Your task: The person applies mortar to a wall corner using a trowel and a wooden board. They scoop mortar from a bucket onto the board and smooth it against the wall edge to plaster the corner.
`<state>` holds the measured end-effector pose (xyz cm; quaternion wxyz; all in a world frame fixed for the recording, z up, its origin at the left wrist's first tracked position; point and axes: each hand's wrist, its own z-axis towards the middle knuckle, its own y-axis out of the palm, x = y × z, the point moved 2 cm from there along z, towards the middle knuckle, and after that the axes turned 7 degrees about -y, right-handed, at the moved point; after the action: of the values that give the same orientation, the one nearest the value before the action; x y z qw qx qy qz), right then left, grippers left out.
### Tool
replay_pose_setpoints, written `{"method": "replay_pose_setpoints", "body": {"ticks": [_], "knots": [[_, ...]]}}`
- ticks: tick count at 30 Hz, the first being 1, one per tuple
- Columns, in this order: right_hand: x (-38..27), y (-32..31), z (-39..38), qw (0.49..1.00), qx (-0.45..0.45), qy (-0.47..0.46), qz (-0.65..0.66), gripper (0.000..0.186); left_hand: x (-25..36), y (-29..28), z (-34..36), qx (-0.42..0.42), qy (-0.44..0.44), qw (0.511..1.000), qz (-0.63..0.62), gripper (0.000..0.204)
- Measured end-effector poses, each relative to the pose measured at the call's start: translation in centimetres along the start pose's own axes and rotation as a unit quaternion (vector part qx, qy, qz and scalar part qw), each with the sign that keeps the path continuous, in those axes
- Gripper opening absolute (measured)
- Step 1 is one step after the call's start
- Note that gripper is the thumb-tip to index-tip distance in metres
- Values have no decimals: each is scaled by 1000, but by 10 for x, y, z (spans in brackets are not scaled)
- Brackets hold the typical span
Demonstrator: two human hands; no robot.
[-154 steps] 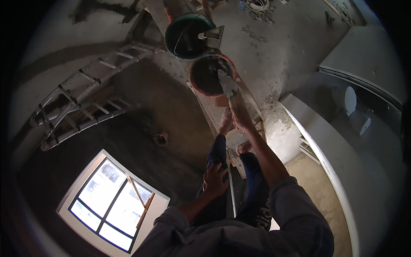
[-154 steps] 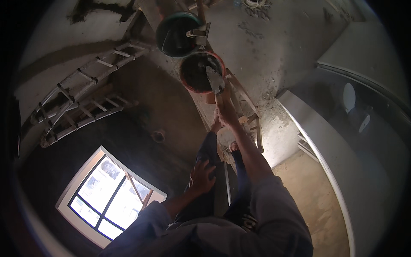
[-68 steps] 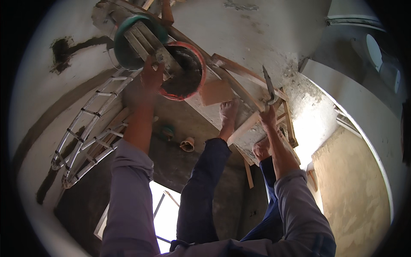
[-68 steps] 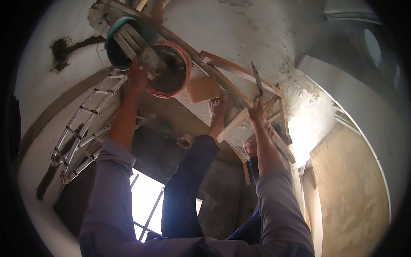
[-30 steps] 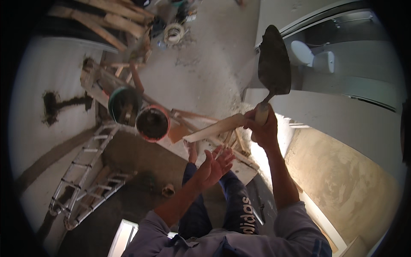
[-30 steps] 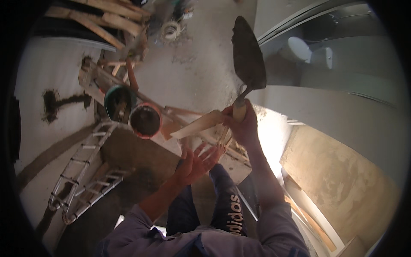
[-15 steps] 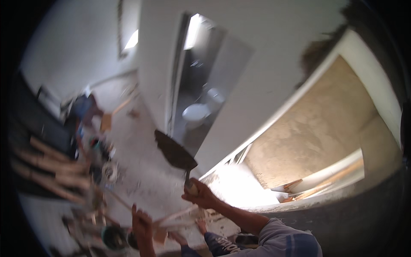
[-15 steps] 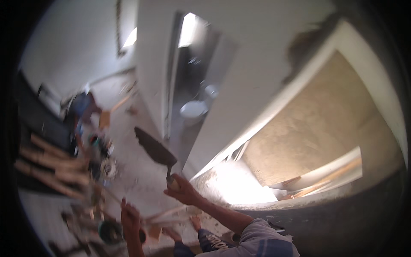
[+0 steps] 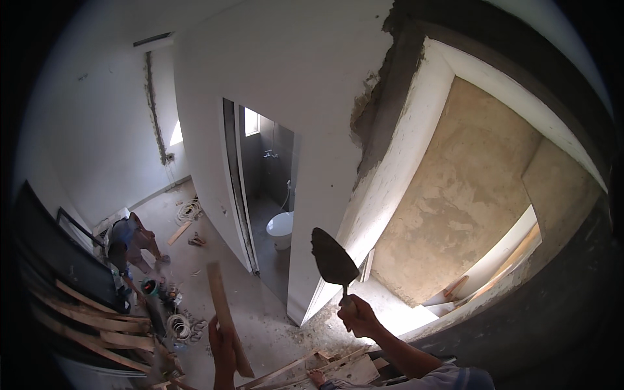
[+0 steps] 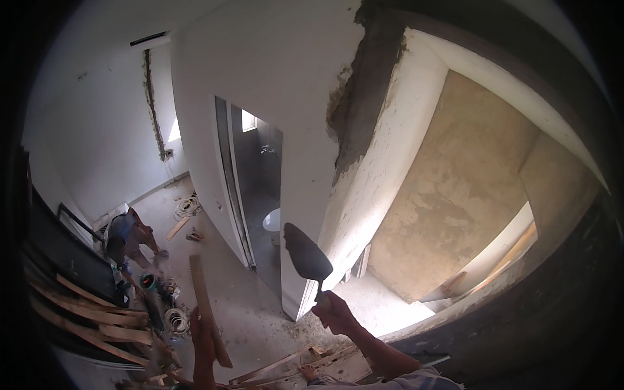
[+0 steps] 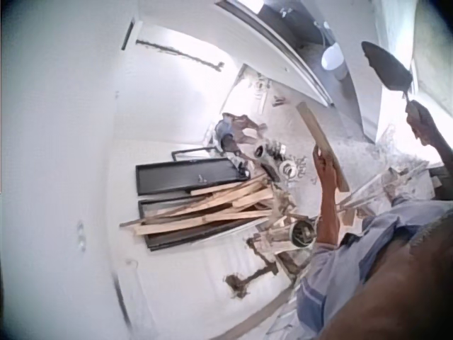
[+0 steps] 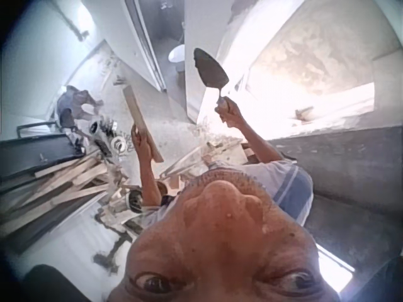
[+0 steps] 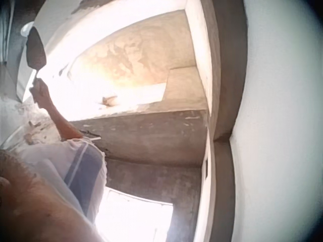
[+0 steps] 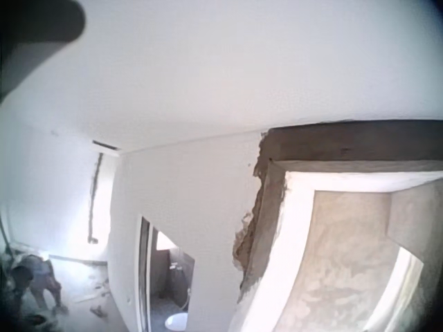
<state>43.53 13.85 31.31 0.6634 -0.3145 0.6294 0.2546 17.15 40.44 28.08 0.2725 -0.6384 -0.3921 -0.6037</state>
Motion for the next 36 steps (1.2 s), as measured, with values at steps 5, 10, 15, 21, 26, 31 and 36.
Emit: {"method": "replay_pose_setpoints", "body": {"ticks": [5, 10, 15, 21, 26, 31, 36], "knots": [[-8, -41, -18, 999, 26, -21, 34, 21, 135, 30, 19, -41, 262, 929, 259, 52], [-1, -78, -34, 990, 129, 10, 56, 13, 243, 109, 25, -87, 320, 862, 383, 43], [-11, -64, -45, 991, 115, -43, 59, 8, 254, 100, 17, -155, 294, 901, 278, 53], [-8, -41, -60, 989, 116, -47, 80, 8, 208, 99, 13, -502, -179, 758, -375, 75], [-25, -25, -68, 990, 102, -77, 59, 8, 202, 92, 5, -548, -200, 714, -388, 75], [-42, -12, -69, 972, 130, -119, 157, 10, 214, 84, -1, -375, 206, 877, 217, 77], [-96, 0, -51, 924, 176, -183, 286, 19, 242, 112, -35, -266, 327, 745, 517, 61]]}}
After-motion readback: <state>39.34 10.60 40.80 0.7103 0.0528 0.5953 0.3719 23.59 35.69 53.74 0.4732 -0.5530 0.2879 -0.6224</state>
